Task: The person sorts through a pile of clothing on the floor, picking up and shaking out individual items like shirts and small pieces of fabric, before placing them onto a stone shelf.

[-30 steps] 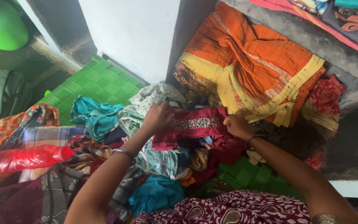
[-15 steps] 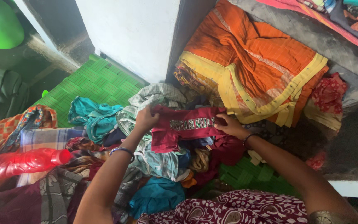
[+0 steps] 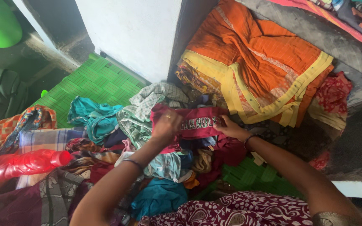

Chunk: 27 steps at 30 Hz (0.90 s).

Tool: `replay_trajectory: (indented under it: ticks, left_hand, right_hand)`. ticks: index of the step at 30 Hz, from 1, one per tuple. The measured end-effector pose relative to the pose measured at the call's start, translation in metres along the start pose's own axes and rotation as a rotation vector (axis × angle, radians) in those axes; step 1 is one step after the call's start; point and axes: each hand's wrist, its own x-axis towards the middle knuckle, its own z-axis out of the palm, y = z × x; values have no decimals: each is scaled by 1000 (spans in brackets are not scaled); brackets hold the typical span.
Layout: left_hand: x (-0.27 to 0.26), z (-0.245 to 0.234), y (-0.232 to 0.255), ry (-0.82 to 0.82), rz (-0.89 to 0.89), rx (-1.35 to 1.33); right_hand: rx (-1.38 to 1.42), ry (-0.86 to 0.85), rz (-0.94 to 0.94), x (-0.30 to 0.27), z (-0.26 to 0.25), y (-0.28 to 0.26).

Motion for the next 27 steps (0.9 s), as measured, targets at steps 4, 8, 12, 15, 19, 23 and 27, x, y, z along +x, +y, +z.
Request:
replay_trajectory:
  ticks: [4,8,12,15,19,23,27]
  left_hand:
    - [5,5,9,-485,-146,-55]
    - [-19,15,-9,-432,-149,24]
    - [-32,28,-19,-478,-122,56]
    - [-36,27,-19,-479,-111,48]
    - [-36,21,-21,-453,-94,35]
    - [-37,8,-17,-335,-10,54]
    - [-43,-27,-3,-453,98,-9]
  right_hand:
    - [-81,137,32,9,-4,3]
    - [-78,193,12,5,-10,-7]
    - [-101,236,-153,-7,-11,-33]
    - [-160,304,-296,-12,-18,-51]
    - [-168,269,-207,-23,-32,-60]
    - [-40,146,-250,-31,-38,-45]
    - [49,134,-181,-37,-43,-44]
